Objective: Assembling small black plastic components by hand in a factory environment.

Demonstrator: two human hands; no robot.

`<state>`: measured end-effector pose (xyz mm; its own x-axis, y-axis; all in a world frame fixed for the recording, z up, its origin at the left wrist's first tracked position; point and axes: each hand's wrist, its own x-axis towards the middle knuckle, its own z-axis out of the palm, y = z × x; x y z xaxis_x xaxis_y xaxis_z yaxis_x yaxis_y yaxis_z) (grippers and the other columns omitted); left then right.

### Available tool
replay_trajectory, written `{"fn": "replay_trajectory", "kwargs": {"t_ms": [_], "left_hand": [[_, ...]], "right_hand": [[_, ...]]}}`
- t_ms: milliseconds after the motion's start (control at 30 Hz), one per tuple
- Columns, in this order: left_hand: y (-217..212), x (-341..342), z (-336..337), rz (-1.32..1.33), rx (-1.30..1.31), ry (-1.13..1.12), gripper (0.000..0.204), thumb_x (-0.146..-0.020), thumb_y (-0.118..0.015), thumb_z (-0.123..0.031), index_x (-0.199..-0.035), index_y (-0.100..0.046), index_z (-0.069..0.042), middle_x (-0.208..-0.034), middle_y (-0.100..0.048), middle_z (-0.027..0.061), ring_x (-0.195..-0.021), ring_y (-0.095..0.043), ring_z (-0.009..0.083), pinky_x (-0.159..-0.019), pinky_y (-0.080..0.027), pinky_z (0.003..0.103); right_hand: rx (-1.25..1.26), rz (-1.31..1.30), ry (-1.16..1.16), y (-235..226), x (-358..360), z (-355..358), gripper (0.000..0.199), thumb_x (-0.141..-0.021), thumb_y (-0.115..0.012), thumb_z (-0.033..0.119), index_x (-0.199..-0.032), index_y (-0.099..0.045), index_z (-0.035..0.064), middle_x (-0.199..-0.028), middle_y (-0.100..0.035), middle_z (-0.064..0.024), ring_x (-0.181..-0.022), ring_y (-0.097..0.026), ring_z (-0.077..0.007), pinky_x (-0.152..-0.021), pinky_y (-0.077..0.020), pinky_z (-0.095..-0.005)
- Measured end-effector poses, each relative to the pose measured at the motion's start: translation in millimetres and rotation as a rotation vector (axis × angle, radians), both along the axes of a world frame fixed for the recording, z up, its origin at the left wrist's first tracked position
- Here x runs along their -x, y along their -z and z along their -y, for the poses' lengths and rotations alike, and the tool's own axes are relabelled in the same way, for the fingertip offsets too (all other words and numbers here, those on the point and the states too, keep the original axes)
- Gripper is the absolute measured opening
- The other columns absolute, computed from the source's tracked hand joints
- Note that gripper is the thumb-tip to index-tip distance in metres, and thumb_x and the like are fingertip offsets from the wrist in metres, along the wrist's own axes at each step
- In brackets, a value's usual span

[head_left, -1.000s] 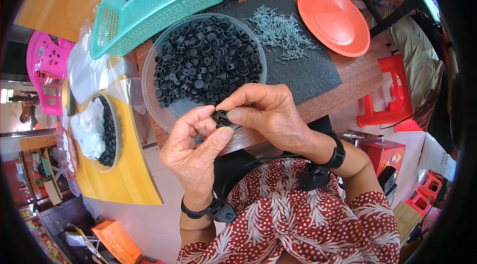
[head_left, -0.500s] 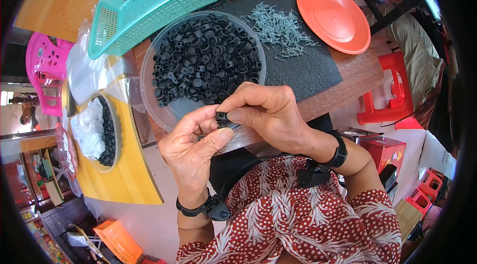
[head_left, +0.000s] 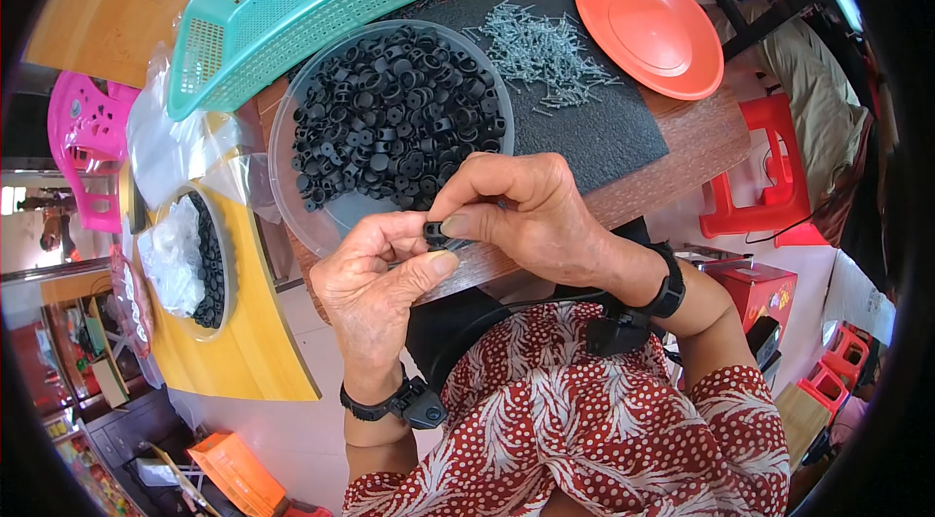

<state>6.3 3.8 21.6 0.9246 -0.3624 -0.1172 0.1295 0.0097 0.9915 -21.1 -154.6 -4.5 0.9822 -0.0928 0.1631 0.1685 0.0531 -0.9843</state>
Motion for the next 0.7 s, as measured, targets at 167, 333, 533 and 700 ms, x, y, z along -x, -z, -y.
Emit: {"fn": "replay_trajectory", "kwargs": {"t_ms": [167,333,533,700], "left_hand": [[6,-1,-1,0.028,-0.002,0.039,0.025,-0.071,-0.074,0.003,-0.092,-0.061,0.004,-0.075,-0.059,0.0009,-0.064,-0.050,0.0044,-0.055,-0.042,0.016],[16,-4,-3,0.091,0.010,0.056,0.030,-0.070,-0.078,-0.007,-0.091,-0.059,0.003,-0.078,-0.059,0.0016,-0.066,-0.052,0.0058,-0.060,-0.041,0.017],[19,-8,-5,0.203,-0.081,0.091,0.029,-0.072,-0.077,-0.012,-0.088,-0.057,0.002,-0.075,-0.056,-0.0001,-0.064,-0.049,0.0047,-0.056,-0.040,0.016],[16,-10,-2,0.162,-0.077,0.114,0.030,-0.073,-0.077,-0.018,-0.084,-0.057,0.001,-0.072,-0.056,-0.0013,-0.064,-0.047,0.0042,-0.057,-0.040,0.017]], "right_hand": [[0.049,0.028,-0.004,1,-3,1,0.005,-0.075,-0.060,-0.004,-0.079,-0.060,-0.0017,-0.067,-0.058,-0.0094,-0.063,-0.056,-0.0110,-0.056,-0.0437,-0.0272],[0.149,0.155,0.032,3,-6,2,0.003,-0.074,-0.059,-0.003,-0.076,-0.058,-0.0018,-0.066,-0.057,-0.0114,-0.060,-0.057,-0.0157,-0.055,-0.0437,-0.0289],[0.092,0.057,-0.006,-2,-7,4,0.004,-0.073,-0.058,-0.004,-0.075,-0.057,-0.0013,-0.065,-0.057,-0.0112,-0.059,-0.057,-0.0184,-0.053,-0.0440,-0.0305],[0.124,0.116,0.006,-2,-8,4,0.004,-0.073,-0.058,-0.004,-0.075,-0.057,-0.0016,-0.064,-0.056,-0.0108,-0.058,-0.056,-0.0187,-0.054,-0.0439,-0.0308]]}}
